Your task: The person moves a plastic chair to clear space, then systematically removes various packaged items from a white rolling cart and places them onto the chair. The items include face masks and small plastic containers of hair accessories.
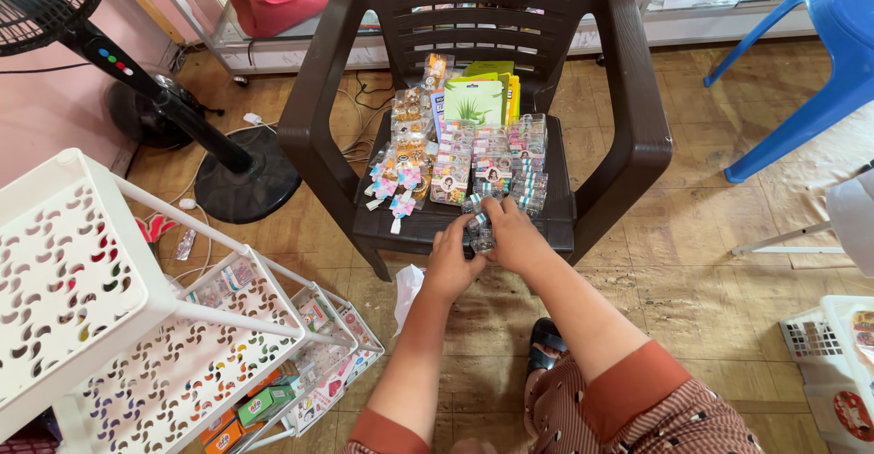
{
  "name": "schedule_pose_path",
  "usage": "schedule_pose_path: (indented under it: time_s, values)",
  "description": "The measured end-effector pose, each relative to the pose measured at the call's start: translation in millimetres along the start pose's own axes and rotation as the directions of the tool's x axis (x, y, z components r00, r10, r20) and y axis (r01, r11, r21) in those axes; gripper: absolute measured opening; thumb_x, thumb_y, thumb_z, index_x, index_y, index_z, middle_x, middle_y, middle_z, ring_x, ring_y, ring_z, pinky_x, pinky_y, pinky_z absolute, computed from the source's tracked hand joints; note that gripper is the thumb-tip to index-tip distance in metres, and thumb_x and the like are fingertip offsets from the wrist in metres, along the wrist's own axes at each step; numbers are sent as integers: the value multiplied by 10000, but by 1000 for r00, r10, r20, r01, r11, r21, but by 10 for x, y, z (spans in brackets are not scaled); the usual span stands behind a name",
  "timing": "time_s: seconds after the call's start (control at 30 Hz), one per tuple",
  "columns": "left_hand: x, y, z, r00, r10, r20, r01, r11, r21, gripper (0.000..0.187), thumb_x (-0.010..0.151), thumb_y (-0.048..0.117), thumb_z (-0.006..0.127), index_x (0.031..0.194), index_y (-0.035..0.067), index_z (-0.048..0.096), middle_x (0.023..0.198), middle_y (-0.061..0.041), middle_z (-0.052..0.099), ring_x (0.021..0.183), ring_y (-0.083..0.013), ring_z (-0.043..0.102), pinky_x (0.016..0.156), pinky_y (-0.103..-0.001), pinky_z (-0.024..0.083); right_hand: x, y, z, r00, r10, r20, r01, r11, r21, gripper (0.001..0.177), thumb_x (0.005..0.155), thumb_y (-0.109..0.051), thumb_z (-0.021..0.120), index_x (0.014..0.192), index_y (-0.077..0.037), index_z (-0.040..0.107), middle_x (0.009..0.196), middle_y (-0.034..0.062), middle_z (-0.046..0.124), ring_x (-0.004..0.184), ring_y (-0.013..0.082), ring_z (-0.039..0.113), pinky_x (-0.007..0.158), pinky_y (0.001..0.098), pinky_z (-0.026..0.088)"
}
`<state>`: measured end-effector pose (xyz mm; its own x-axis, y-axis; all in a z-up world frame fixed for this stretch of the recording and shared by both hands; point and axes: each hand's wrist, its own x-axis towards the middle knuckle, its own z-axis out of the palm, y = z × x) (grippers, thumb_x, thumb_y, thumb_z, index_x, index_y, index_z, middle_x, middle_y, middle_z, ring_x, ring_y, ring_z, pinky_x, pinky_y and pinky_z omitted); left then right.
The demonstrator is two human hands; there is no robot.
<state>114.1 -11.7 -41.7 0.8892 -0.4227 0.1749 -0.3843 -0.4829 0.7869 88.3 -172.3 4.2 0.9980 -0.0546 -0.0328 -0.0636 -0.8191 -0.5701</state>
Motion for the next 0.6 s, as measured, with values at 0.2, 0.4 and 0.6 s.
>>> schedule_pose_path:
  time_s: [0.2, 0.4, 0.6]
  values:
    - [30, -76, -2, 1000, 14, -5, -15, 994, -105, 785, 739, 139, 775, 1457, 82, 464, 1409, -185, 569, 1282, -403, 515, 1098, -453, 402, 5, 20, -24, 999, -29, -25, 30, 999, 42, 753, 630, -42, 916, 1246, -56, 482, 1179, 190, 574, 1143, 408, 596, 930, 448, 508]
    - [58, -11, -87, 1000, 11, 13, -9, 983, -184, 785, 726, 151, 794, 1440, 73, 479, 1339, -187, 585, 1264, -359, 585, 1040, -410, 473, -69, -46, -201, 986, -163, -29, 165, 983, 82, 619, 612, 6, 889, 1149, -52, 585, 1171, 167, 536, 1097, 380, 587, 886, 426, 518]
    - [40, 72, -162, 978, -171, 119, 190, 967, -170, 693, 766, 177, 797, 1405, 100, 540, 1276, -132, 621, 940, -371, 653, 809, -391, 547, -81, -66, -233, 961, -273, -43, 276, 957, 90, 583, 655, 31, 849, 1185, -86, 636, 1175, 135, 554, 1105, 361, 589, 897, 433, 515]
